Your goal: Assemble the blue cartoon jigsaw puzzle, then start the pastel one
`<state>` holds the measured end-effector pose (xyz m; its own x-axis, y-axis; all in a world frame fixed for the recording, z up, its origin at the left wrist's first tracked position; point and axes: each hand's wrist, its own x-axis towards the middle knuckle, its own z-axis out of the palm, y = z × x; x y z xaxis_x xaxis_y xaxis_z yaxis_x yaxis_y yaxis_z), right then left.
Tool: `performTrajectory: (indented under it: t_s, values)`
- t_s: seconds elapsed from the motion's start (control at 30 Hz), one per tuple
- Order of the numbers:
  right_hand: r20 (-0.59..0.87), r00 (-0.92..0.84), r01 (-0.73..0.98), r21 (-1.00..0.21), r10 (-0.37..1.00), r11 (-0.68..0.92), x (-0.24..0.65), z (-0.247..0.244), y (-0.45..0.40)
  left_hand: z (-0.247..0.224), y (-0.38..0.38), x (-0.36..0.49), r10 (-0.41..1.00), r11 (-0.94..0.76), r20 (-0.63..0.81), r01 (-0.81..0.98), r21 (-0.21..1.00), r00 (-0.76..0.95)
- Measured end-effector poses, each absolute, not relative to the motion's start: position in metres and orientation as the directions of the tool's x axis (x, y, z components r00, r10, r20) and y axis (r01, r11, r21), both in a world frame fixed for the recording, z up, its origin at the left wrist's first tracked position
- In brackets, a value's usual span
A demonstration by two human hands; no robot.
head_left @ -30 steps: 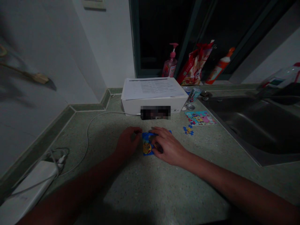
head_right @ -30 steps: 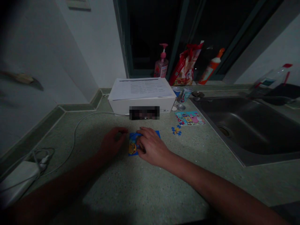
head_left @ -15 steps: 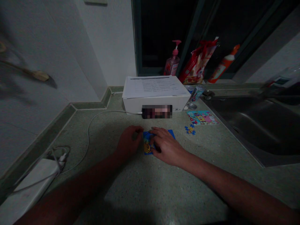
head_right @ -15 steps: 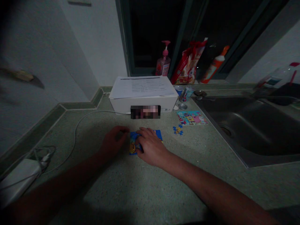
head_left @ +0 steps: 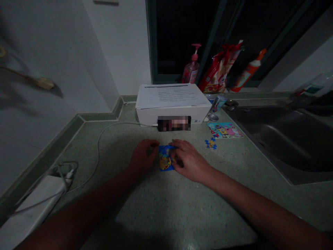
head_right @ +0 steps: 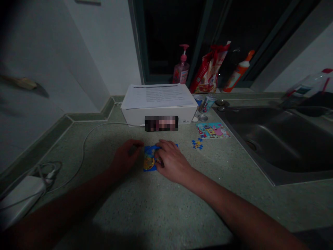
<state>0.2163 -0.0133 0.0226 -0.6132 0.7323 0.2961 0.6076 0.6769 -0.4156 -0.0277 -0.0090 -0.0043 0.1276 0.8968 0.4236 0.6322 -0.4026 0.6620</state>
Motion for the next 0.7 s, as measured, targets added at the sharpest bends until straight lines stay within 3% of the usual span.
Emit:
performTrajectory:
  t_s: [0.37,0.7]
  values:
    - [0.253,-0.625,0.631,-0.393,0.739,0.668,0.2134,0.0239,-0.0149,-0.0080,-0.0084,-0.0288,0.896,-0.405,0.419,0.652,0.641,0.145]
    - [0.232,-0.611,0.648,-0.401,0.756,0.647,0.2104,0.0227,-0.0144,-0.0021,-0.0090,-0.0256,0.925,-0.339,0.369,0.629,0.700,0.089]
